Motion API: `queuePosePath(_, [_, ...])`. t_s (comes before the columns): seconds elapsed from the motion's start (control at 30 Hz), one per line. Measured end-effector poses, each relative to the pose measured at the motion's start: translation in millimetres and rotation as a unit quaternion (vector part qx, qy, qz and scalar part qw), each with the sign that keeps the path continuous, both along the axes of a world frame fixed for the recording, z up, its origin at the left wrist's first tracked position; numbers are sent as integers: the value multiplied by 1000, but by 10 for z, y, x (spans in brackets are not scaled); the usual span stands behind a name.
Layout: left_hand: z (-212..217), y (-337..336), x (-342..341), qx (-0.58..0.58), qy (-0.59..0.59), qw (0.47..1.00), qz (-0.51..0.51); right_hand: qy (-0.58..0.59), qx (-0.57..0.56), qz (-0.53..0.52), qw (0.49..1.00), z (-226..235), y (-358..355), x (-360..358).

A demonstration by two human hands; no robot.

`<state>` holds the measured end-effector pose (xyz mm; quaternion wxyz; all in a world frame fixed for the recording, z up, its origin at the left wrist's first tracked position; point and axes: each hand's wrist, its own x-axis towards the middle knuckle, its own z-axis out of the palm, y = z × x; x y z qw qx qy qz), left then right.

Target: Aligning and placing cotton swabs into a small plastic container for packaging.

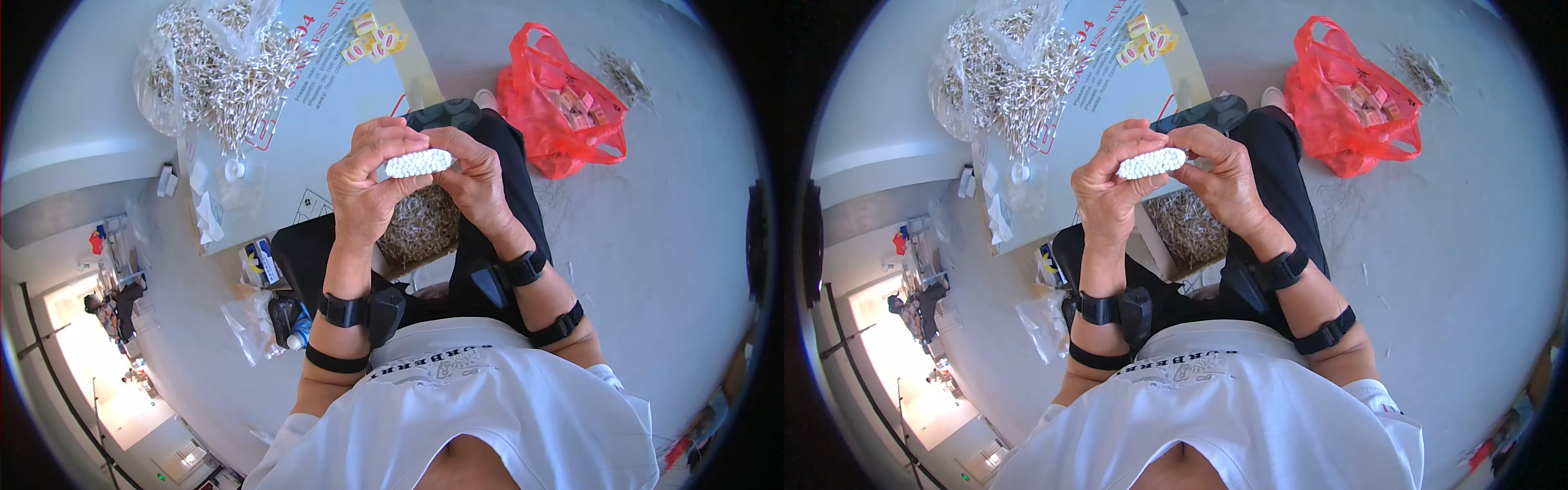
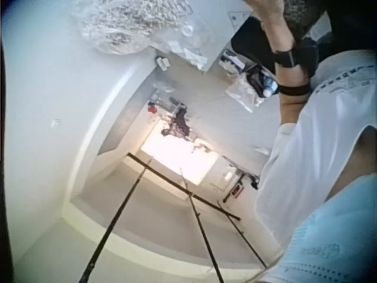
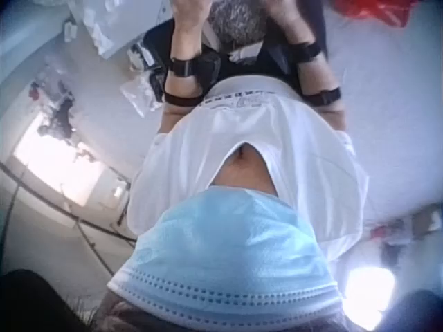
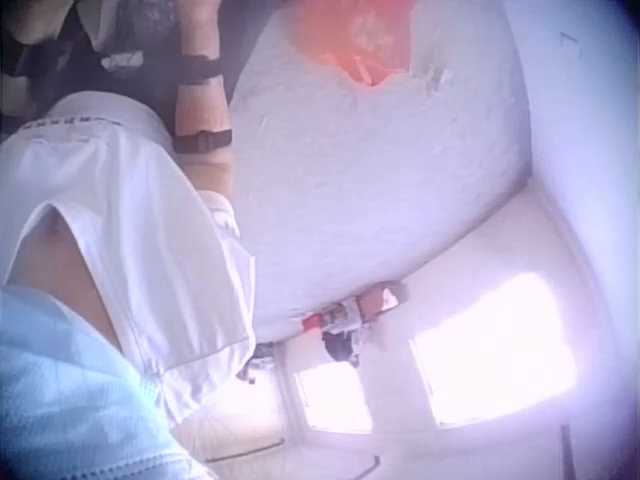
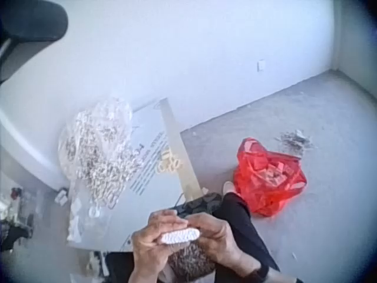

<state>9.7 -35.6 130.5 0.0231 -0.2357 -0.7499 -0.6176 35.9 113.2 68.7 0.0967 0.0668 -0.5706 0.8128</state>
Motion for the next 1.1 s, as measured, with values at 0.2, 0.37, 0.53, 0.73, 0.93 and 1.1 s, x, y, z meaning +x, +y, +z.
queuePosePath(0.2, [-8, 125, -16, 25, -83, 996, 27, -90, -83, 46, 991, 12, 122, 17])
queuePosePath(0.37, [-283, -209, -47, 44, -213, 970, 109, -294, -176, -60, 938, -156, 651, -105])
queuePosePath(0.53, [-421, -263, -40, 2, -251, 962, 110, -319, -370, -211, 846, -847, 1608, -269])
queuePosePath(0.73, [-517, -336, -26, -11, -270, 955, 120, -337, -381, -169, 844, -1489, 1880, -579])
queuePosePath(0.93, [-572, -697, -34, 38, -245, 951, 187, -275, -156, -131, 940, -1063, 1555, -538])
queuePosePath(1.1, [-730, -1905, -132, 41, -173, 891, 419, -272, -54, -88, 957, -540, 993, -574])
